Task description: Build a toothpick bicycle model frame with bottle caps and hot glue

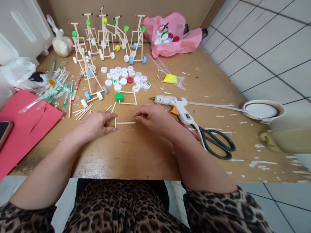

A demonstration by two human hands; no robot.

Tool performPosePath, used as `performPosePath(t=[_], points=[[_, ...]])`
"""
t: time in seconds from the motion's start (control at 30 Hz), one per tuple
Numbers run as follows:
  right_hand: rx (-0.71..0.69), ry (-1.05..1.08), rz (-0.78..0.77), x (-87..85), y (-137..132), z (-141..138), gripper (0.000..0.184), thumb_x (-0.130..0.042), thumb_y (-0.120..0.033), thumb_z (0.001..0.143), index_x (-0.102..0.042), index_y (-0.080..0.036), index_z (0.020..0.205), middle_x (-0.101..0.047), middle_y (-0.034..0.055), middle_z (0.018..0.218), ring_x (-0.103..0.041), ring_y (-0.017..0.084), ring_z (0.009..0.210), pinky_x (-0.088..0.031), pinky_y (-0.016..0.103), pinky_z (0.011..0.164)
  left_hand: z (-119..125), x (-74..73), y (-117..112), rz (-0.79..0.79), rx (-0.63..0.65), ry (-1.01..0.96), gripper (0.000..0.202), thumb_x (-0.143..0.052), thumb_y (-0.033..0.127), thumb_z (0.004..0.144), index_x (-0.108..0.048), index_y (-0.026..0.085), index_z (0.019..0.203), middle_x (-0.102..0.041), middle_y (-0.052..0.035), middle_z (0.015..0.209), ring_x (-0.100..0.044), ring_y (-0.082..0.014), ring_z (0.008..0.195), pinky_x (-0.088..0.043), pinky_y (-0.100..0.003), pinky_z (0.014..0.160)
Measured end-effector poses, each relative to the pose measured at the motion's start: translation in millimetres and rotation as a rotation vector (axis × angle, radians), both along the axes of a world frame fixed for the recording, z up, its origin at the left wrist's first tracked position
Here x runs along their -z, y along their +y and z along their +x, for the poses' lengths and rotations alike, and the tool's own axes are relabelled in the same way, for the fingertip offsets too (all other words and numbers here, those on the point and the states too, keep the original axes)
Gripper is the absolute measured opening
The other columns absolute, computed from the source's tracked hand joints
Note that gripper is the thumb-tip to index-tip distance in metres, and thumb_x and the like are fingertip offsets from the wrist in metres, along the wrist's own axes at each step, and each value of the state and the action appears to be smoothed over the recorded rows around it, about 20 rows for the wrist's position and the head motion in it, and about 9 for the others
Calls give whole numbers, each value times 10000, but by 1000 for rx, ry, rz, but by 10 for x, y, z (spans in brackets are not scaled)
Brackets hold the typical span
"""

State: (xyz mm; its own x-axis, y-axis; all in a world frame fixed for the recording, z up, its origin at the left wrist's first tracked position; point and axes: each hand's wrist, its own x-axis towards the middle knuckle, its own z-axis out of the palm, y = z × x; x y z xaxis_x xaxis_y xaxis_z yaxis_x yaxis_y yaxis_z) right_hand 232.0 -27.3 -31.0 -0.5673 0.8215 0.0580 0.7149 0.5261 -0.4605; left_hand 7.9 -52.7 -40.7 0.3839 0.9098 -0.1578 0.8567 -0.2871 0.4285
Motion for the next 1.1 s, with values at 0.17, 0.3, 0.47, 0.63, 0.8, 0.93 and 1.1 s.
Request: performPosePath(t=[0.17, 0.3, 0.47, 0.63, 0.8, 0.93, 1.1], points=[[-52, -157, -71, -16, -21, -51, 181, -529, -97, 801, -703, -144, 814, -681, 66, 812, -565, 162, 756, -388, 266, 706, 4, -14, 1, -25, 1, -9, 455, -663, 320, 754, -639, 176, 1185, -643, -34, 787, -560, -168, 663, -413, -286, 640], [-47, -257, -86, -6, -57, -137, 157, -536, -123, 819, -689, -146, 842, -684, 82, 867, -576, 173, 782, -374, 263, 678, 17, -28, 4, -28, 9, -3, 447, -663, 312, 752, -638, 170, 1175, -641, -29, 785, -558, -161, 664, -418, -283, 646], [-28, -348, -19, -5, -84, -175, 182, -495, -138, 848, -677, -147, 851, -684, 98, 910, -586, 183, 807, -347, 267, 645, 35, -54, 5, -24, 1, 1, 418, -664, 322, 735, -641, 175, 1126, -634, -9, 729, -549, -148, 620, -413, -269, 603], [75, -315, 82, 35, -49, -114, 203, -469, -134, 824, -668, -146, 787, -687, 95, 815, -564, 178, 722, -316, 273, 603, 21, -97, 4, -56, -38, 40, 328, -694, 328, 666, -650, 169, 949, -625, 7, 672, -540, -141, 576, -387, -253, 545], [112, -16, 74, 96, -33, -82, 177, -482, -95, 748, -646, -159, 737, -635, 26, 673, -502, 122, 600, -340, 239, 599, -94, -108, 48, 44, -114, 118, 181, -665, 350, 669, -609, 196, 745, -631, 1, 655, -548, -150, 575, -365, -255, 523], [163, 169, 14, 95, -45, -91, 198, -474, -83, 731, -652, -146, 792, -603, 4, 651, -481, 103, 575, -359, 224, 594, -174, -129, 70, 99, -193, 95, 204, -670, 360, 662, -621, 191, 765, -642, -16, 680, -561, -161, 607, -378, -267, 533], [208, 339, -99, 68, -41, -107, 284, -447, -113, 773, -662, -131, 959, -553, -31, 613, -416, 83, 517, -348, 207, 547, -62, -107, -14, -185, -68, -416, 319, -689, 367, 660, -622, 175, 906, -662, -13, 721, -586, -131, 621, -476, -258, 581]])
